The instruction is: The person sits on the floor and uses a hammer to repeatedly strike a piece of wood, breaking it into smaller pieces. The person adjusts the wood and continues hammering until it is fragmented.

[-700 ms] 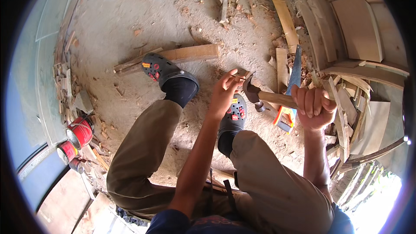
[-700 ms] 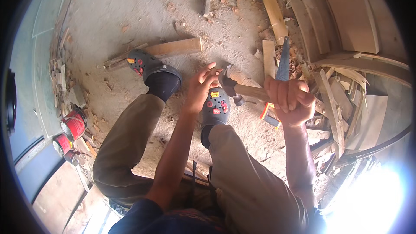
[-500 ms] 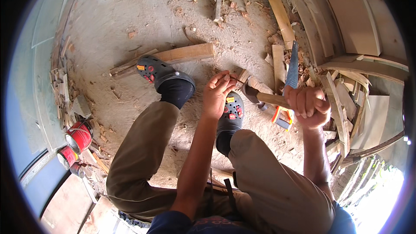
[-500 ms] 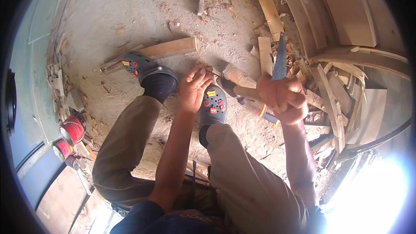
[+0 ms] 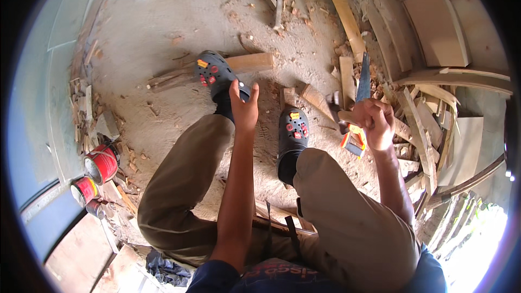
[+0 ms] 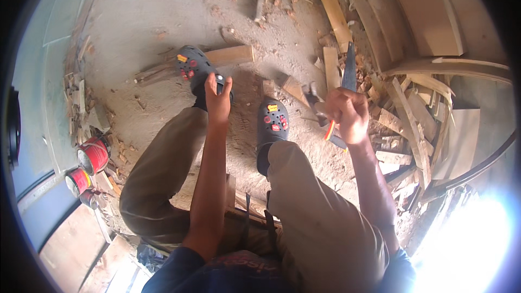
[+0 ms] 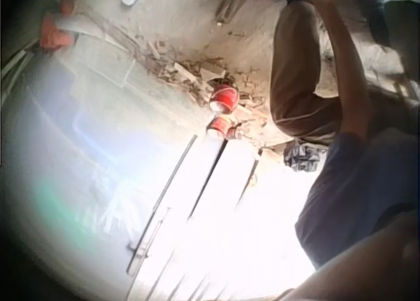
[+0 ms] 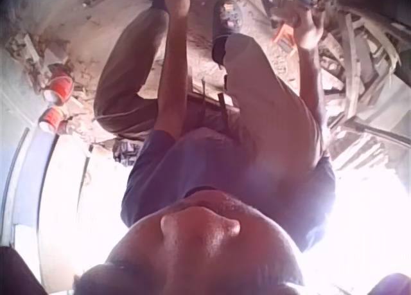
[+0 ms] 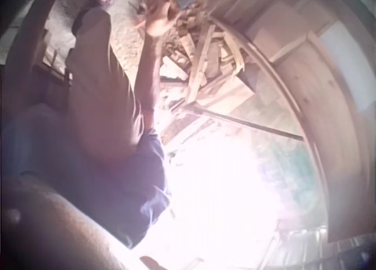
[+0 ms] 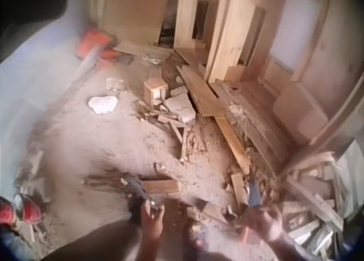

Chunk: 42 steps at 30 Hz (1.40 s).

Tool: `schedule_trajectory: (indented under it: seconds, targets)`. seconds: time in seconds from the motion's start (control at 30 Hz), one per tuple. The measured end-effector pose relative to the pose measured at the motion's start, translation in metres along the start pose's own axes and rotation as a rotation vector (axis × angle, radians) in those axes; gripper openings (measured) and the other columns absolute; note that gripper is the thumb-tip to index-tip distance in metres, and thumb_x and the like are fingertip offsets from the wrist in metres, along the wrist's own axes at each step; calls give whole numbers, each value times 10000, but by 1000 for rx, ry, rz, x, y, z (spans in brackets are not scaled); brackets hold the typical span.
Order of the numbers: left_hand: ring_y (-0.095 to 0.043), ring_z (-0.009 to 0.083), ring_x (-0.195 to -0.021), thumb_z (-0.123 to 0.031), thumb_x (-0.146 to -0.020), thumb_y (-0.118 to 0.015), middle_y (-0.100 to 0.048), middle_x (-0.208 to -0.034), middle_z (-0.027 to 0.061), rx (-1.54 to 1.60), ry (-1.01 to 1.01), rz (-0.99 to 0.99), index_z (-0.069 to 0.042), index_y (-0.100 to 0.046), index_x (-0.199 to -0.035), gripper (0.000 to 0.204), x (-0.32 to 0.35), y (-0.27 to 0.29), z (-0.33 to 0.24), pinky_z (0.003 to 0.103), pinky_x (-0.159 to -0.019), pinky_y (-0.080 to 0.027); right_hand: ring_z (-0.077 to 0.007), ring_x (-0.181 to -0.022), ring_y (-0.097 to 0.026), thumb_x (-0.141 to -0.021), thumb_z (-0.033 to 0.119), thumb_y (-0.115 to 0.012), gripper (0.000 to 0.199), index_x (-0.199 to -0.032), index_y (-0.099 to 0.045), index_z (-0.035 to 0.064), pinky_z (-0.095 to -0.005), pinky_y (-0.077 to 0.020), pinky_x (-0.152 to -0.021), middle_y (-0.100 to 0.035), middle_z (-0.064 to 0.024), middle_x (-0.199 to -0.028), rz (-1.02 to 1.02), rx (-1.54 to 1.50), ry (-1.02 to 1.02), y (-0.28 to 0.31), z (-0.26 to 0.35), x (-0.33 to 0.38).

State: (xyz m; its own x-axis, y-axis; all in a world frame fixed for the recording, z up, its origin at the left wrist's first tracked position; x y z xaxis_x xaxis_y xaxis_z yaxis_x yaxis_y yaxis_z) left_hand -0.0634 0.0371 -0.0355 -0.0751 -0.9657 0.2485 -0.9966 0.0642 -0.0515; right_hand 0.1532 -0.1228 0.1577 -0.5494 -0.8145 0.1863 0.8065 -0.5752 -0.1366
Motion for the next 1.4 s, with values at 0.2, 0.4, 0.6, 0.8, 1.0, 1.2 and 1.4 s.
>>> schedule_trajectory:
  seconds: [0.2,0.4,0.6,0.8,1.0,1.2,1.4]
  targets:
    - [-634,192,-1076,-364,-969,-611,-673,-1161,135,-61,234,308,23,-607,-1212,456,37,40,-8,323,-894,-497,-122,-554,-429,-1010,277,-523,299,-779,-542,90,-270,-369,-575,-403,3,-608,-420,-69,149,-6,111,10]
    - [-681,262,-1011,-398,-946,-617,-717,-1072,140,-415,192,407,-9,-673,-1130,433,82,72,55,381,-866,-514,-113,-700,-471,-981,255,-626,220,-1065,-648,52,-252,-364,-653,-404,27,-674,-300,-61,509,-31,255,57]
    - [-675,320,-1043,-427,-908,-648,-714,-1086,174,-741,179,592,-5,-684,-1070,453,100,85,48,395,-903,-517,-113,-744,-467,-1001,190,-589,238,-798,-515,90,-282,-391,-780,-387,24,-697,-175,141,550,-79,299,121]
    - [-659,297,-1109,-386,-812,-777,-670,-1188,237,-799,219,806,73,-604,-1229,644,122,79,61,369,-951,-503,-113,-697,-475,-958,152,-616,190,-1050,-651,-11,-263,-399,-719,-450,6,-679,-187,100,189,-59,200,103]
    - [-599,382,-1183,-565,-815,-695,-596,-1281,281,-1113,179,817,70,-517,-1325,833,153,78,92,442,-1007,-477,-56,-524,-450,-905,209,-706,374,-619,-486,109,-218,-335,-524,-523,11,-603,-104,349,43,-73,167,142]
    - [-618,406,-1118,-526,-767,-753,-637,-1176,273,-1207,176,560,33,-574,-1177,716,180,41,98,480,-940,-507,-34,-507,-529,-891,284,-737,423,-619,-483,82,-213,-402,-481,-586,0,-605,-146,338,54,-42,167,136]
    - [-656,386,-1033,-370,-769,-790,-681,-1077,240,-685,251,521,26,-604,-1105,552,165,62,89,438,-876,-513,-25,-538,-496,-903,269,-730,436,-615,-465,78,-220,-394,-484,-536,19,-572,-158,443,125,-48,181,138]
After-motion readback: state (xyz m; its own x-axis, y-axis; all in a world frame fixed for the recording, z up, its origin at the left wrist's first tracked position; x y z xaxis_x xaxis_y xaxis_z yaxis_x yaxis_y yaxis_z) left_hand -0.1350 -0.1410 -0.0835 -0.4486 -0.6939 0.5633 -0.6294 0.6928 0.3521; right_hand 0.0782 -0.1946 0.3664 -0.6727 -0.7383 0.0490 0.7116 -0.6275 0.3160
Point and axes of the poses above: each hand's wrist, its own x-axis away from the middle knuckle, its own y-axis out of the back of the hand, z = x × y, the point moved 1 cm from there along -x, towards the middle knuckle
